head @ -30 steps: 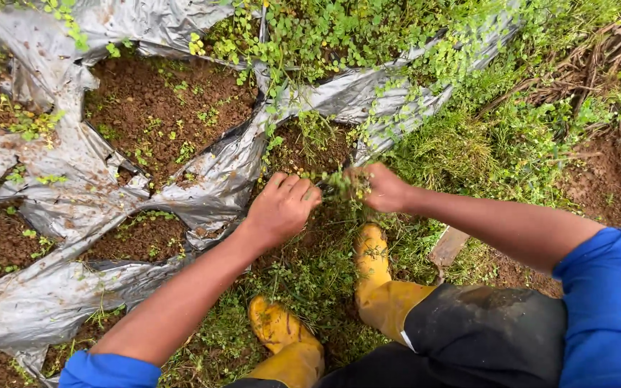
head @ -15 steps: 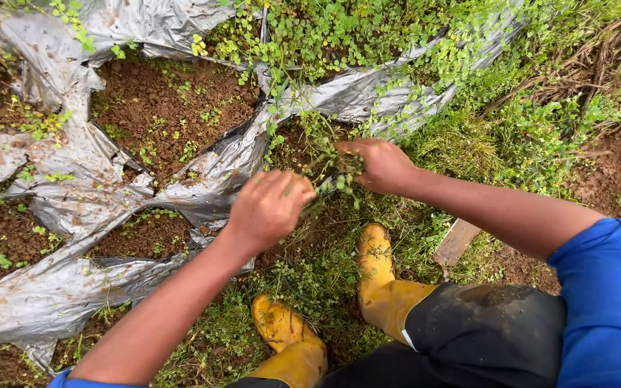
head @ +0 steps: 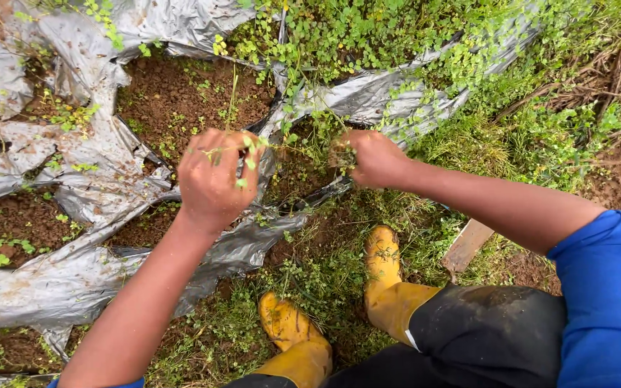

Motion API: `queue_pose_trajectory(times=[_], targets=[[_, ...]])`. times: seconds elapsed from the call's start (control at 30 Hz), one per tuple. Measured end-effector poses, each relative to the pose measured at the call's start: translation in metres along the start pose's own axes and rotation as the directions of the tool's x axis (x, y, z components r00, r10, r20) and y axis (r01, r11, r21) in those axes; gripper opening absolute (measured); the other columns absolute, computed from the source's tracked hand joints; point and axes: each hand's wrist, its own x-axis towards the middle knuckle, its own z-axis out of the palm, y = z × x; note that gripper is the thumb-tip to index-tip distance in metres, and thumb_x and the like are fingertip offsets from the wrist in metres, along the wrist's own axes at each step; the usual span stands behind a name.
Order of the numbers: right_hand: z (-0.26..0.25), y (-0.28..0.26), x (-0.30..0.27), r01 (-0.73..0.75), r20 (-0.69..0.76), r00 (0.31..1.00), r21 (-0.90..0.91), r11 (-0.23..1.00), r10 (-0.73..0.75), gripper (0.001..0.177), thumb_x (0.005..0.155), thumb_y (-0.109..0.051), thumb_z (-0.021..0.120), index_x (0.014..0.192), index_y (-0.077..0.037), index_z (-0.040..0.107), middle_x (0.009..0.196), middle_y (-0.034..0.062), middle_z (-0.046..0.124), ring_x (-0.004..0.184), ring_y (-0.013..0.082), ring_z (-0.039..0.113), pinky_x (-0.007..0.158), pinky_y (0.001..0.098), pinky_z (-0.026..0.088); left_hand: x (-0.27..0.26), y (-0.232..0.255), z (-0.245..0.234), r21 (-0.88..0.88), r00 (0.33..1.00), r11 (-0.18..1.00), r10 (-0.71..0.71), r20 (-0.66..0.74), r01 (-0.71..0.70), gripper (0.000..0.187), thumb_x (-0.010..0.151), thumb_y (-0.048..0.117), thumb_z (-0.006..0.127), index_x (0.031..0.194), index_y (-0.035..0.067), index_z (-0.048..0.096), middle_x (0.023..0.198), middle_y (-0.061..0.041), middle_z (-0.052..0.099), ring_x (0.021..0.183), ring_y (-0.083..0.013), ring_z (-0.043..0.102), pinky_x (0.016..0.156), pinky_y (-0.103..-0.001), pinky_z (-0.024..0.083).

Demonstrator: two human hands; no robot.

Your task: The person uses a small hand hoe to loosen soil and uproot weeds from a garden bed covered with plastic mulch. They then pull the weeds out by hand and gather them into a pile.

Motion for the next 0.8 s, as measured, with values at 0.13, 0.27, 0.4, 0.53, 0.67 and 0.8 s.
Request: queue_pose_trajectory(times=[0.13, 0.27, 0.4, 0.53, 0.67, 0.8], targets=[[-0.045, -0.074, -0.017, 0.134, -0.024, 0.99, -0.135, 0.982, -0.138, 0.048, 0.092, -0.009, 0.068, 0.136, 0.007, 0.058, 0.128, 0.0339, 0.061, 0.116, 0.0419, 0.067, 0.089, 0.0491, 0.063, 0.002, 0.001, -0.006, -0.061, 1.0, 0.998, -0.016, 0.01, 0.017, 0.012, 0.106, 0.018, 0.061, 0.108, 0.009, 0.07, 0.088, -0.006, 0.073, 0.082, -0.0226, 0.074, 0.078, -0.036, 0.059], [-0.04, -0.089, -0.015, 0.171, 0.057, 0.985, -0.251, 0.953, -0.162, 0.05, 0.09, -0.002, 0.063, 0.138, 0.011, 0.052, 0.129, 0.0375, 0.058, 0.112, 0.0448, 0.068, 0.09, 0.0527, 0.062, 0.006, 0.001, -0.013, -0.219, 0.995, 0.97, -0.096, 0.04, 0.103, 0.02, 0.104, 0.014, 0.064, 0.119, 0.003, 0.069, 0.084, -0.009, 0.071, 0.074, -0.026, 0.07, 0.076, -0.042, 0.058], [-0.022, -0.07, 0.008, 0.235, 0.077, 0.972, -0.249, 0.94, -0.222, 0.031, 0.091, 0.009, 0.046, 0.114, 0.011, 0.067, 0.099, 0.0322, 0.072, 0.085, 0.0392, 0.078, 0.073, 0.0476, 0.067, 0.009, -0.006, -0.022, -0.312, 0.983, 0.932, -0.168, 0.075, 0.184, 0.027, 0.104, 0.009, 0.063, 0.128, -0.004, 0.065, 0.088, -0.016, 0.07, 0.077, -0.0311, 0.069, 0.079, -0.048, 0.057], [0.003, -0.041, 0.028, 0.099, 0.126, 0.988, -0.078, 0.992, -0.088, 0.015, 0.087, 0.003, 0.059, 0.092, 0.011, 0.071, 0.081, 0.0267, 0.07, 0.066, 0.0348, 0.075, 0.06, 0.042, 0.065, -0.003, -0.018, -0.018, -0.234, 0.976, 0.947, -0.211, 0.059, 0.219, 0.028, 0.104, 0.006, 0.064, 0.132, 0.0, 0.063, 0.094, -0.014, 0.069, 0.085, -0.0337, 0.07, 0.083, -0.051, 0.056], [0.01, -0.041, 0.029, 0.048, 0.053, 0.997, 0.103, 0.993, -0.054, 0.017, 0.088, 0.0, 0.063, 0.094, 0.015, 0.071, 0.076, 0.023, 0.066, 0.056, 0.0288, 0.07, 0.053, 0.0341, 0.062, -0.011, -0.028, -0.012, -0.12, 0.972, 0.966, -0.219, 0.078, 0.228, 0.026, 0.105, 0.013, 0.063, 0.13, 0.003, 0.065, 0.092, -0.01, 0.07, 0.083, -0.0292, 0.07, 0.083, -0.047, 0.056], [-0.053, -0.103, 0.003, 0.07, -0.052, 0.997, 0.182, 0.981, -0.061, 0.045, 0.095, -0.002, 0.061, 0.133, 0.019, 0.05, 0.095, 0.0381, 0.068, 0.068, 0.0393, 0.074, 0.055, 0.0425, 0.064, -0.014, -0.034, -0.006, -0.088, 0.97, 0.97, -0.219, 0.104, 0.228, 0.026, 0.105, 0.014, 0.064, 0.129, 0.005, 0.065, 0.093, -0.009, 0.07, 0.086, -0.0293, 0.071, 0.086, -0.047, 0.056]])
